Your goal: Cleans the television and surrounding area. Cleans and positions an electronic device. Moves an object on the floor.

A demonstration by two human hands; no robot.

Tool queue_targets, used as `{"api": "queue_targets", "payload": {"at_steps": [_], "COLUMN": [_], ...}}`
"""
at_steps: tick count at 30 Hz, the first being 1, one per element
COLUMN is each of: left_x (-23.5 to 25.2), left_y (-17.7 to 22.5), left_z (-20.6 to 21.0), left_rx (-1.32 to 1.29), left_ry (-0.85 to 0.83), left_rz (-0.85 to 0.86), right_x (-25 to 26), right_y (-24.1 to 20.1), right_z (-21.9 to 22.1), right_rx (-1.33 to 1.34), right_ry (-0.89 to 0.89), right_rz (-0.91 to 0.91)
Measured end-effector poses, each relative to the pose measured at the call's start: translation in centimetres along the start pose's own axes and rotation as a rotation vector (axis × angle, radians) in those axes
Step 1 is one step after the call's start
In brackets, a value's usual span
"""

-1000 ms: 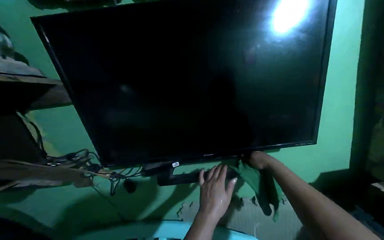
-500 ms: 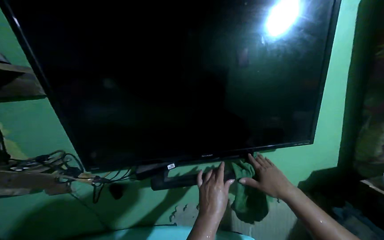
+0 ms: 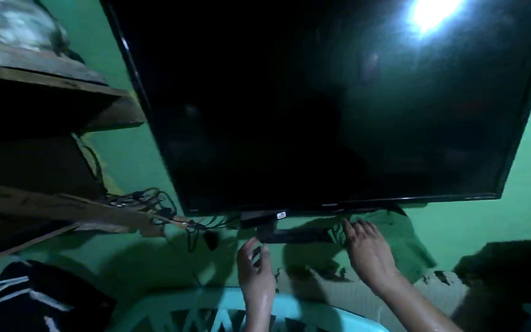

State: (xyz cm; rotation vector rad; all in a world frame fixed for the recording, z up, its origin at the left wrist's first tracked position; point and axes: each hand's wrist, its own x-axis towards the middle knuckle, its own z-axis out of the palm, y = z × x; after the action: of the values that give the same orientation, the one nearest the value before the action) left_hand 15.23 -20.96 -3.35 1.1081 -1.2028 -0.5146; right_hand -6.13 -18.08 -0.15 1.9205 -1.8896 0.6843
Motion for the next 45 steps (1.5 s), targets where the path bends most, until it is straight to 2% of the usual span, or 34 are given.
{"api": "queue_targets", "payload": {"at_steps": [2,6,9,11,16,23,25,27,29,30,33,38,39,41,42,43,44,45], "left_x": [1.4,2.7,3.1,3.1,3.0,3.0,2.9,3.0,3.0,3.1,3.0,3.1,3.1,3.1,3.0,3.0,3.0,3.0], "left_y": [-0.3,0.8,1.0,1.1,1.6,2.1,2.1,2.1,1.9,1.9,1.8,1.7,1.6,1.6,1.7,1.7,1.7,1.7], "left_z": [-0.3,-0.1,0.0,0.2,0.5,0.5,0.4,0.3,0.3,0.3,0.2,0.2,0.1,0.2,0.3,0.3,0.3,0.3], "left_rx": [-0.076,-0.215,-0.238,-0.290,-0.367,-0.409,-0.410,-0.413,-0.414,-0.416,-0.417,-0.417,-0.415,-0.409,-0.413,-0.419,-0.428,-0.433], "left_ry": [-0.105,-0.118,-0.095,-0.081,-0.048,-0.040,-0.047,-0.051,-0.062,-0.068,-0.070,-0.074,-0.085,-0.085,-0.078,-0.073,-0.073,-0.067], "left_rz": [-0.166,-0.366,-0.398,-0.407,-0.463,-0.479,-0.494,-0.501,-0.499,-0.496,-0.486,-0.477,-0.471,-0.471,-0.475,-0.478,-0.479,-0.480], "right_x": [1.0,2.8,3.6,3.6,2.3,-1.6,-2.6,-3.3,-3.4,-3.3,-4.0,-7.1,-7.6,-7.8,-8.0,-8.4,-8.4,-8.0], "right_y": [-2.9,-9.4,-12.4,-12.2,-6.3,8.3,10.8,11.5,11.2,11.0,11.4,13.6,14.1,14.9,14.7,14.3,13.7,13.4], "right_z": [0.3,1.2,2.9,3.4,1.7,-1.8,-2.8,-3.8,-4.6,-5.0,-5.0,-3.8,-3.9,-4.0,-4.1,-4.0,-3.9,-3.5], "right_rx": [0.050,0.156,0.213,0.206,0.169,-0.082,-0.136,-0.125,0.005,0.117,0.458,1.196,1.353,1.662,1.819,1.937,1.941,1.838], "right_ry": [-0.069,-0.203,-0.128,-0.068,-0.053,0.069,0.027,-0.099,-0.233,-0.246,0.062,0.581,0.676,0.864,0.914,0.898,0.839,0.757], "right_rz": [-0.011,-0.057,-0.125,-0.181,-0.307,-0.237,-0.193,-0.059,0.109,0.179,0.384,1.092,1.172,1.156,1.053,0.876,0.685,0.514]}}
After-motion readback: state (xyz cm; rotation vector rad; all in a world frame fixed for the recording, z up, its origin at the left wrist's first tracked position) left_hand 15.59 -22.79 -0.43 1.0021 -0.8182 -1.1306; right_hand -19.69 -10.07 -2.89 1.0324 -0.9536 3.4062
